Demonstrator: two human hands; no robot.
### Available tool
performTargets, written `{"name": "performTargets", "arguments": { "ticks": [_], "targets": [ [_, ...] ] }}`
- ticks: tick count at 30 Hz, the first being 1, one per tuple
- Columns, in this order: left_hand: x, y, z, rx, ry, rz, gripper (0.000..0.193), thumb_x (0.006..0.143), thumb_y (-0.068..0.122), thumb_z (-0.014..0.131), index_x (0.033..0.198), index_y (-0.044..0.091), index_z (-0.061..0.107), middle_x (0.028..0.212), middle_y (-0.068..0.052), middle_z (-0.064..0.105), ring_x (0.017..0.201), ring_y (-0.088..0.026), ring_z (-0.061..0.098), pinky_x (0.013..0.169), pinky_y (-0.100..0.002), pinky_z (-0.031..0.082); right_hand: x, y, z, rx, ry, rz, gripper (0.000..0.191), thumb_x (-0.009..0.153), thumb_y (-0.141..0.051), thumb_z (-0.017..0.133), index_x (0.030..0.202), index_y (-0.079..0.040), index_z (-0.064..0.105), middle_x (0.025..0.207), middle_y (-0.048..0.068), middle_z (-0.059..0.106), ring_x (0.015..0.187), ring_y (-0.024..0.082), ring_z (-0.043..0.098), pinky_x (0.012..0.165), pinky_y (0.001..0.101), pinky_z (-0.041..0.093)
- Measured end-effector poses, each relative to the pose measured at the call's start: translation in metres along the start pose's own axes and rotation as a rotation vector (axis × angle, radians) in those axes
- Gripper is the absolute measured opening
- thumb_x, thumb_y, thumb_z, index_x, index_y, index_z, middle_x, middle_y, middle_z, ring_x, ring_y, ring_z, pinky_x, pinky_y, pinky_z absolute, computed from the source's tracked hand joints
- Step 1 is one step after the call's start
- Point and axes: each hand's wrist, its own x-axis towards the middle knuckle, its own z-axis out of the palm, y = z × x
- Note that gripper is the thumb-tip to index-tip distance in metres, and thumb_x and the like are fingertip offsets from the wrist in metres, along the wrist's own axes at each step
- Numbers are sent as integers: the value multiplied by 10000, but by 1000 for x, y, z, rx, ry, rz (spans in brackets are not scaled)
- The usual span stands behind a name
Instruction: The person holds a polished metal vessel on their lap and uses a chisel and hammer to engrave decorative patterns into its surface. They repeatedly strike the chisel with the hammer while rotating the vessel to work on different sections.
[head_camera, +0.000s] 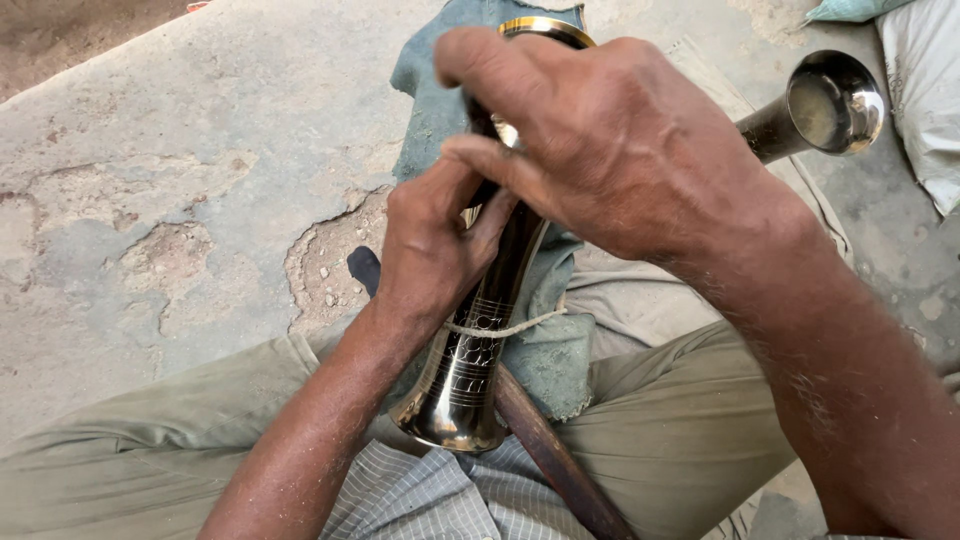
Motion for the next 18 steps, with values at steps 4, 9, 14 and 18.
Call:
{"name": "performTargets", "arguments": {
  "ticks": [4, 9, 14, 18],
  "targets": [
    [20, -2, -4, 80, -16, 241, 170, 986, 77, 732, 1155, 67, 710, 1022, -98, 771, 920, -208, 771, 795, -311, 665, -13, -5, -15, 89, -54, 222, 356, 1061, -166, 705, 1324, -4, 528, 822, 152, 695, 533, 195, 643, 385, 298, 506],
    [59, 4, -19, 150, -418, 96, 85, 908, 38, 729, 943, 108, 761, 769, -49, 750, 644, -171, 694, 559, -369, 555, -45, -7, -14, 344, 89, 271, 295, 1068, 10, 671, 1308, 81, 516, 842, 161, 706, 718, 184, 745, 539, 244, 624],
    [79, 20, -27, 267, -512, 226, 19, 874, 77, 735, 873, 90, 749, 736, -71, 709, 614, -185, 663, 528, -397, 511, -59, -17, -2, 620, 212, 487, 156, 1035, 5, 657, 1119, 98, 564, 780, 151, 698, 724, 187, 768, 553, 244, 640],
    [77, 23, -27, 381, -610, 154, 179, 1035, 158, 683, 876, 93, 734, 760, -80, 691, 660, -190, 690, 587, -380, 548, -63, -30, 4, 650, 289, 477, 136, 1063, 14, 647, 1126, 94, 556, 824, 152, 696, 766, 183, 761, 609, 242, 652]
  ]
}}
